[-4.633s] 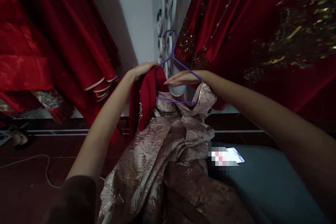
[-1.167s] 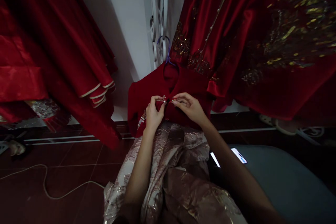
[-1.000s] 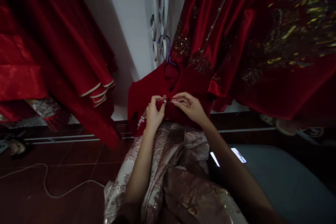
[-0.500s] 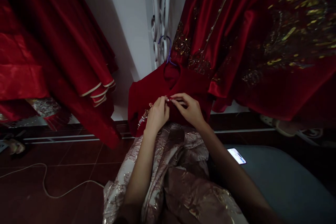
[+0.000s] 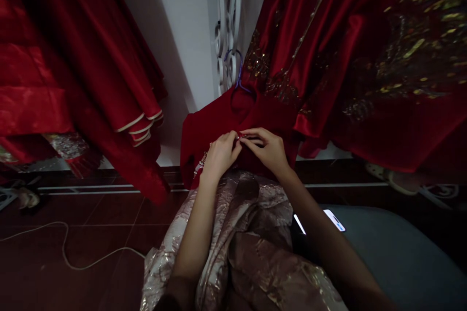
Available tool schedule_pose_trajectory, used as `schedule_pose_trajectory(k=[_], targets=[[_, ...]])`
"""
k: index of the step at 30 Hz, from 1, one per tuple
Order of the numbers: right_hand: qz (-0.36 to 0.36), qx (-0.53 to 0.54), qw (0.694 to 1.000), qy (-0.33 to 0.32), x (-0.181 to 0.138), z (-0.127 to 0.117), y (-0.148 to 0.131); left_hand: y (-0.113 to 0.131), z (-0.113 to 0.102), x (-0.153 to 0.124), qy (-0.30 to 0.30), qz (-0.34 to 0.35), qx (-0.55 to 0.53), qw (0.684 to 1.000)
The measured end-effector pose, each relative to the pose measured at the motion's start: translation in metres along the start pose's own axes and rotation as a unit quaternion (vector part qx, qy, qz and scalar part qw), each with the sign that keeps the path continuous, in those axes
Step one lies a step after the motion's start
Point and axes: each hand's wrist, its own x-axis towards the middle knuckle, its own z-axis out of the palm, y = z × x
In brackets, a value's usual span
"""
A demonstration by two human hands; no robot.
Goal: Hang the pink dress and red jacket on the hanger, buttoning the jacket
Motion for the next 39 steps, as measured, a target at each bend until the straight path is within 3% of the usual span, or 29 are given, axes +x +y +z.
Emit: schedule_pose_trajectory(k=[9, 12, 15, 18, 21, 25, 28, 31, 35, 39], targets=[[-0.024, -0.014, 0.998, -0.051, 0.013, -0.003, 0.007, 0.0, -0.001, 0.01, -0.028, 0.025, 0.065, 0.997], [-0.033, -0.019, 0.998, -0.051, 0.02, -0.002, 0.013, 0.0, 0.002, 0.016, -0.028, 0.02, 0.039, 0.999], [0.005, 0.026, 0.999, -0.04, 0.015, 0.003, 0.023, -0.006, 0.011, 0.015, 0.0, 0.005, -0.05, 0.999], [0.062, 0.051, 0.996, -0.05, -0.006, 0.011, 0.034, -0.018, 0.025, 0.004, 0.023, -0.028, -0.202, 0.979], [0.065, 0.024, 0.994, -0.089, -0.027, 0.022, 0.041, -0.03, 0.038, -0.009, 0.016, -0.074, -0.346, 0.935], [0.052, -0.066, 0.988, -0.131, -0.035, 0.026, 0.041, -0.038, 0.043, -0.017, 0.029, -0.108, -0.407, 0.906], [0.061, -0.161, 0.971, -0.164, -0.026, 0.005, 0.036, -0.042, 0.039, -0.018, 0.069, -0.132, -0.409, 0.9], [0.075, -0.217, 0.956, -0.185, -0.015, -0.035, 0.032, -0.045, 0.034, -0.019, 0.102, -0.166, -0.422, 0.885], [0.11, -0.229, 0.951, -0.178, -0.009, -0.087, 0.024, -0.044, 0.036, -0.02, 0.029, -0.19, -0.476, 0.858], [0.124, -0.123, 0.969, -0.177, -0.007, -0.104, 0.001, -0.04, 0.05, -0.019, -0.003, -0.184, -0.452, 0.873]])
